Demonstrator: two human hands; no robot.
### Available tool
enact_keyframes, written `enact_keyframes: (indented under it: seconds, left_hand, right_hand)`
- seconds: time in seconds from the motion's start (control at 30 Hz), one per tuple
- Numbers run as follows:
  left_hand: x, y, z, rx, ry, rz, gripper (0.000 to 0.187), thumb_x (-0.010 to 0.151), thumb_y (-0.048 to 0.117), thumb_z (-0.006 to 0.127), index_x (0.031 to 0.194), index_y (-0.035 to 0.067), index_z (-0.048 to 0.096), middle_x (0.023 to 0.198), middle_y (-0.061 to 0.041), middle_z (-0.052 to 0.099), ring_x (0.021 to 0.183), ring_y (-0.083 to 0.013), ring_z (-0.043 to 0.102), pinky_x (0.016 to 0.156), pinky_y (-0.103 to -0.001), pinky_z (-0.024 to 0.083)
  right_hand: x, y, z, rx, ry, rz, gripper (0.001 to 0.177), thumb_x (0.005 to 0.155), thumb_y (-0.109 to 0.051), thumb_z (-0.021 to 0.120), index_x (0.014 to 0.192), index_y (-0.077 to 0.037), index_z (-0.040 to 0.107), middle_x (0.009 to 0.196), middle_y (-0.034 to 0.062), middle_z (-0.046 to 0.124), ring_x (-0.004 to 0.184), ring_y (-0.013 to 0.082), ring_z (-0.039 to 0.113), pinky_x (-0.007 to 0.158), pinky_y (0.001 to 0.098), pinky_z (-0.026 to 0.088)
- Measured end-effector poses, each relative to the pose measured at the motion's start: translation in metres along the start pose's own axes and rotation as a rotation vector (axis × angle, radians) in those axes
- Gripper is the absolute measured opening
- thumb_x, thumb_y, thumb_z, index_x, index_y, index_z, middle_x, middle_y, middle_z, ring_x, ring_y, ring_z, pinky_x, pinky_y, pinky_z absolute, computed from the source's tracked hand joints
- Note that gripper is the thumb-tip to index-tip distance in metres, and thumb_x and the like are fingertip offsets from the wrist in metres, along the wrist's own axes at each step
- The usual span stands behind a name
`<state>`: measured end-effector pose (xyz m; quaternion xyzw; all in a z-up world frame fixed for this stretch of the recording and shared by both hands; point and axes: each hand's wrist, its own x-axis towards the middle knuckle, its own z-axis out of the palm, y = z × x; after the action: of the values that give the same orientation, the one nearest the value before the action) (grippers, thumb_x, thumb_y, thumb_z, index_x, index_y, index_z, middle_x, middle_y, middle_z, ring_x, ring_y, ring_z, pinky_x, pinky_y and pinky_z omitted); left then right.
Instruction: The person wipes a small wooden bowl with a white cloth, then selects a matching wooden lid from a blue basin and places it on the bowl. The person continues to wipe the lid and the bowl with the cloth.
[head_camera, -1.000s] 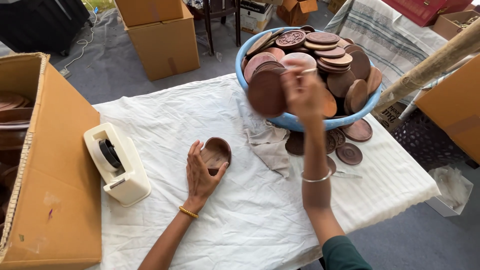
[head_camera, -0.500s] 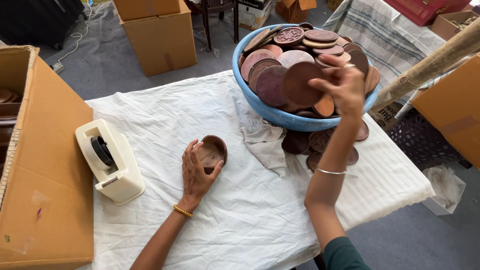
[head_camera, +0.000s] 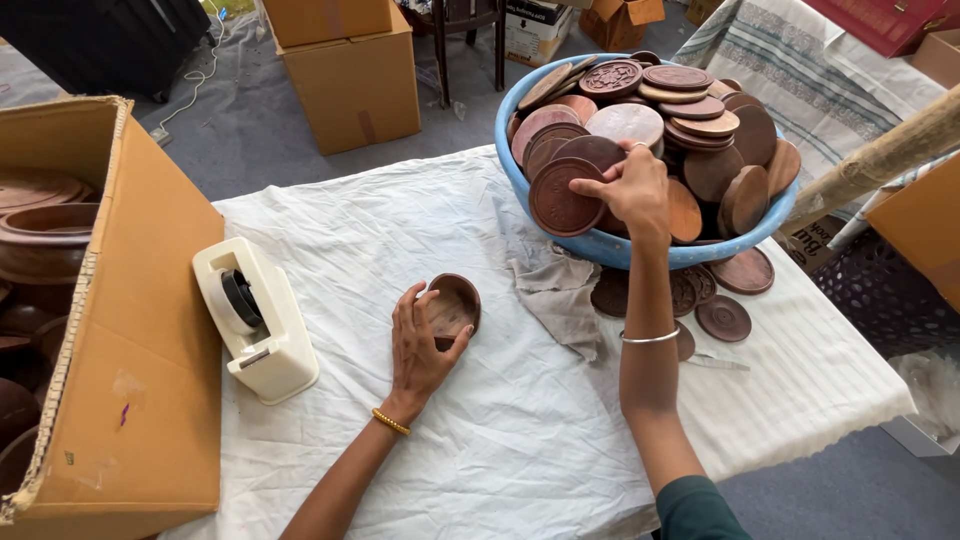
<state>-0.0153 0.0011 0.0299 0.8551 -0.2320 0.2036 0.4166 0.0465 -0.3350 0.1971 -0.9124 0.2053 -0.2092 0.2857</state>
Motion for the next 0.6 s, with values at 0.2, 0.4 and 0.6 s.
enact_keyframes:
  seconds: [0.2,0.4,0.6]
  left_hand:
    - [0.0,-0.002,0.002,0.013,-0.002,0.001,0.071,0.079,0.033,0.085,0.134,0.005,0.05,0.148,-0.016,0.042,0.139,-0.0367,0.041,0.112,-0.05,0.041]
    - [-0.001,-0.006,0.006,0.022,-0.001,0.022,0.069,0.079,0.034,0.085,0.132,0.006,0.051,0.147,-0.017,0.041,0.138,-0.0367,0.041,0.111,-0.05,0.042]
    - [-0.001,-0.004,0.003,0.01,-0.024,0.001,0.068,0.08,0.034,0.084,0.132,0.006,0.052,0.148,-0.017,0.041,0.137,-0.037,0.042,0.11,-0.05,0.043]
  right_hand:
    - [0.003,0.013,-0.009,-0.159,0.195,-0.131,0.079,0.048,-0.043,0.107,0.103,-0.001,0.068,0.093,0.0115,0.069,0.091,0.0337,0.066,0.08,0.0446,0.054]
    - [0.001,0.025,-0.027,0.464,-0.133,-0.24,0.062,0.071,-0.022,0.096,0.111,-0.002,0.053,0.092,0.0081,0.071,0.086,0.0186,0.071,0.074,0.0328,0.062]
    - [-0.042,0.022,-0.101,0.543,0.208,-0.254,0.041,0.091,-0.008,0.089,0.12,-0.004,0.06,0.11,0.0089,0.076,0.1,0.0174,0.077,0.088,0.0292,0.063]
